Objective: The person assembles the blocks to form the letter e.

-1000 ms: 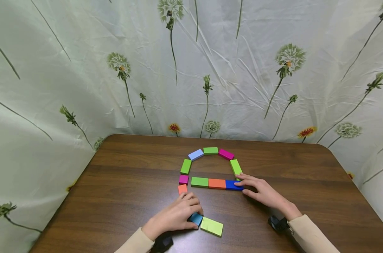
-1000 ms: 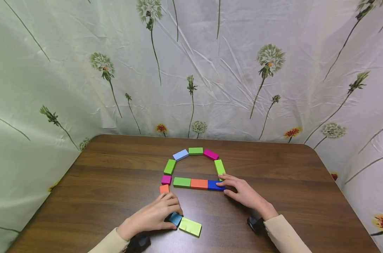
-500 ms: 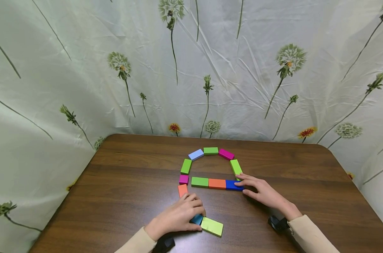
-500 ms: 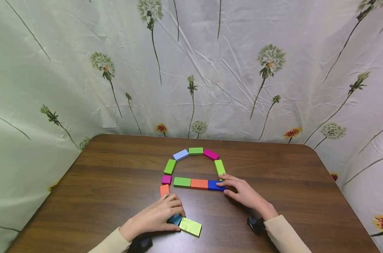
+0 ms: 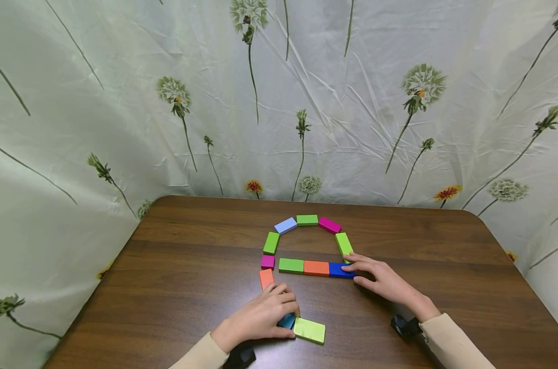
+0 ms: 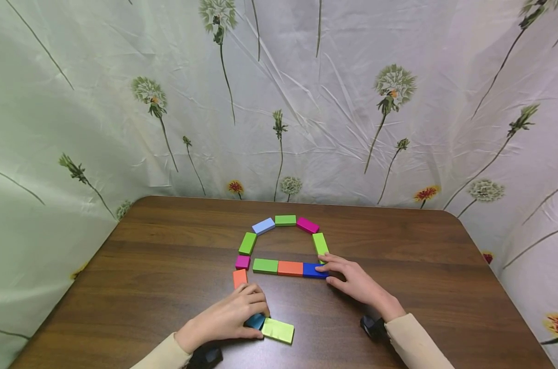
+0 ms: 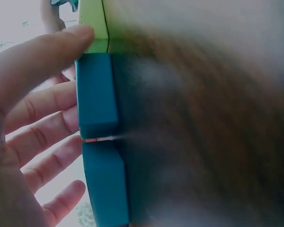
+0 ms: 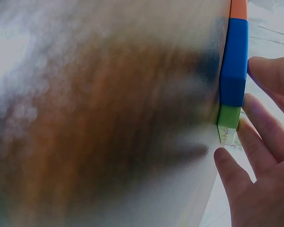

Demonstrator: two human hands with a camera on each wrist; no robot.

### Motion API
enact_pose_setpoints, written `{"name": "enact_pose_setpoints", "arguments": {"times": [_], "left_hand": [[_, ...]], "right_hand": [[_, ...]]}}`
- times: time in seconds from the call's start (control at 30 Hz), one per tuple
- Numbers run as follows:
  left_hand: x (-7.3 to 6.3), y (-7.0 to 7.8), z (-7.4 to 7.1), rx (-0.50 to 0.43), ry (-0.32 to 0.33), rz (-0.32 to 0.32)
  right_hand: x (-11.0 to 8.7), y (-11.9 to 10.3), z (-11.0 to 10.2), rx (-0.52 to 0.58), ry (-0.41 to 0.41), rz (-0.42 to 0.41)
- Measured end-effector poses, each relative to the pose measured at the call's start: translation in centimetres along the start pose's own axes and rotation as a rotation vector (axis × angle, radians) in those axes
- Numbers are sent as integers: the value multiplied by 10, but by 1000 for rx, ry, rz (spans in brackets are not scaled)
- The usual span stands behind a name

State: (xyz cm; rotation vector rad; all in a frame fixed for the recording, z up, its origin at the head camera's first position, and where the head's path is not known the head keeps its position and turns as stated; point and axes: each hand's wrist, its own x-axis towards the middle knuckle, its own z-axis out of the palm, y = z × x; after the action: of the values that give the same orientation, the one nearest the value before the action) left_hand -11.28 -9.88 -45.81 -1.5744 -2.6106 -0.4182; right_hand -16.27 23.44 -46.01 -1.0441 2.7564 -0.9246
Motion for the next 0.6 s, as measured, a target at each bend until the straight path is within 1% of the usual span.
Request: {"name": "enact_pose_setpoints", "arguments": {"times": [0.1, 0.2, 0.33, 0.4, 0.5, 0.6], "left_hand": [[-2, -4, -6, -47, 49, -30], [-7, -14, -16, -73, 127, -103], [-13, -30, -30, -33, 234, -226], [-16, -37, -35, -16, 276, -271], [-20, -45, -40, -19, 310, -317], [-23, -50, -42, -34, 313, -349]], "right_hand": [[0, 0, 0, 0, -1, 3], [0, 0, 0, 1, -5, 8], [0, -1, -1, 5, -9, 12], [0, -1, -1, 7, -13, 14], [1, -2, -2, 9, -18, 17], [1, -2, -2, 9, -17, 13]]}}
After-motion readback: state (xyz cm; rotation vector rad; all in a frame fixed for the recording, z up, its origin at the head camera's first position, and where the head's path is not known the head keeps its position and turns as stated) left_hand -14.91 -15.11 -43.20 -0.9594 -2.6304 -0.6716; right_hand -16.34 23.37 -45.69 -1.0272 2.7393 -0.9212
